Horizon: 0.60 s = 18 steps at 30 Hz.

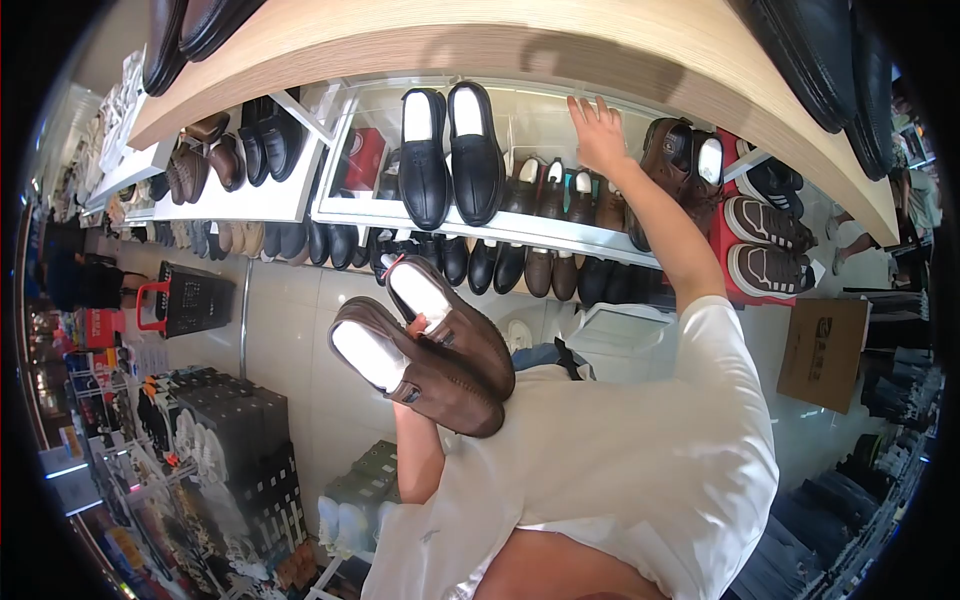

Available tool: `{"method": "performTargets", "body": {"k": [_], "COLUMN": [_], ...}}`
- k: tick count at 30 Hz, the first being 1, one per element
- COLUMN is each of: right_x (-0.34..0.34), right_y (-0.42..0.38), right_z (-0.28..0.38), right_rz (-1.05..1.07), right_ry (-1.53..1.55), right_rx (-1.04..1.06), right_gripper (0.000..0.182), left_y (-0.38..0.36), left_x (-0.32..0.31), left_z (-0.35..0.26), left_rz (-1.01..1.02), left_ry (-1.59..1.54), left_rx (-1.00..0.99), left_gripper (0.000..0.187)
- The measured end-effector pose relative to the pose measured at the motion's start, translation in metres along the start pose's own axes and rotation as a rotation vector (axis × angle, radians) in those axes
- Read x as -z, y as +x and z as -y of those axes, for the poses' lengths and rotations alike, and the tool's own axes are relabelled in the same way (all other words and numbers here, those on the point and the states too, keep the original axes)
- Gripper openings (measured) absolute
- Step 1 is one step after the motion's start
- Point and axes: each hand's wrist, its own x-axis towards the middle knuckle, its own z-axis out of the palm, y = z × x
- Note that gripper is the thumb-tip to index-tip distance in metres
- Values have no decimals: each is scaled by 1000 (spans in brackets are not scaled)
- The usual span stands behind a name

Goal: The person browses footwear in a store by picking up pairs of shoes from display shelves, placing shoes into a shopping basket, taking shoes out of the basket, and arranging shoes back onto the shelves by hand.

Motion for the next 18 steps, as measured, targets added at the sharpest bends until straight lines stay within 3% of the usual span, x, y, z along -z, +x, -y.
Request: {"method": "performTargets", "body": {"k": [2, 4, 7, 10, 18], "right_x": [-8, 3, 27, 60, 86], "right_y": [3, 6, 4, 4, 14], "right_z": [-9, -11, 4, 14, 1], "right_rz": [-76, 142, 177, 182, 93], "right_ry": [14, 249, 360, 351, 35], "right_rx": [45, 69, 80, -66, -112], "right_gripper": [73, 74, 73, 72, 71], "left_y": [0, -3, -2, 5, 0], "left_x": [-2, -5, -3, 4, -15], "left_z": [2, 5, 0, 0, 1], "left_rz": [-6, -28, 22, -20, -15], "left_ry": [22, -5, 11, 35, -2], "left_rx": [-11, -52, 19, -9, 11], "left_gripper": [37, 37, 38, 39, 40]}}
